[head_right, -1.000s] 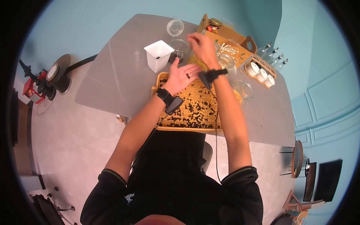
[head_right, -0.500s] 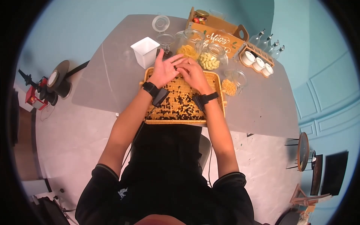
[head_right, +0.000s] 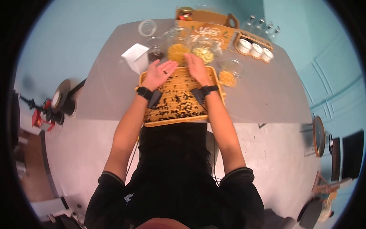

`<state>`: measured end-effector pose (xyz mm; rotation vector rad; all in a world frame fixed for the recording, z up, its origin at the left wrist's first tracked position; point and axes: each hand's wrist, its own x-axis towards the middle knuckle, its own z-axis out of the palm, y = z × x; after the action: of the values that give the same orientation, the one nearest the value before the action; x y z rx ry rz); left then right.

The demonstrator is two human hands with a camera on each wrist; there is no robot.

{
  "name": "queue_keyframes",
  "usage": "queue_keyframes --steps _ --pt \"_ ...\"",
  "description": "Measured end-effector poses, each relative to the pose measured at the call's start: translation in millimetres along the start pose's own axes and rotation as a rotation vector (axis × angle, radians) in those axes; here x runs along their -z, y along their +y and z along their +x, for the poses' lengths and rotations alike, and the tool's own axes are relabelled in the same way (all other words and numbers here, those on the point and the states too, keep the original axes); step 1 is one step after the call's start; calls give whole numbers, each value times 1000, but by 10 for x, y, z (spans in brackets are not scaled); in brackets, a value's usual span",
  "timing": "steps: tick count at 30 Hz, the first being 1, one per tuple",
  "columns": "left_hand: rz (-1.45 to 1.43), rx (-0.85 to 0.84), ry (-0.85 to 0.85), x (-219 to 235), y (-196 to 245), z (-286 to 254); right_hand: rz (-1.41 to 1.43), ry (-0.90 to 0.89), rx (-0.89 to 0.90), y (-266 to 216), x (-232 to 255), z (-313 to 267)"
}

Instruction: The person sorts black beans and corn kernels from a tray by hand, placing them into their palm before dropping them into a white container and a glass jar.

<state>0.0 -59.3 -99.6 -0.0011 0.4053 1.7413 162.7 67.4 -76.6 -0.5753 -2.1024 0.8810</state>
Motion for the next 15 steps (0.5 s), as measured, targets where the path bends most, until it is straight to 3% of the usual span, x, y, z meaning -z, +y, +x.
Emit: queue_keyframes --steps 3,6,8,11,14,15 --pt "172 -12 74 16 -13 30 -428 112 21 -174 353 20" --pt "208 3 30 90 42 53 -478 453 32 -130 838 59" --pt "195 -15 51 91 56 28 -542 488 -5 -30 1215 82" --pt "215 -42 85 -15 9 -15 -719 363 8 127 1597 15" --pt "226 -45 77 -33 27 11 -366 441 -158 1 1691 65" --pt "221 -48 73 -19 31 33 -301 492 -124 -69 1638 96"
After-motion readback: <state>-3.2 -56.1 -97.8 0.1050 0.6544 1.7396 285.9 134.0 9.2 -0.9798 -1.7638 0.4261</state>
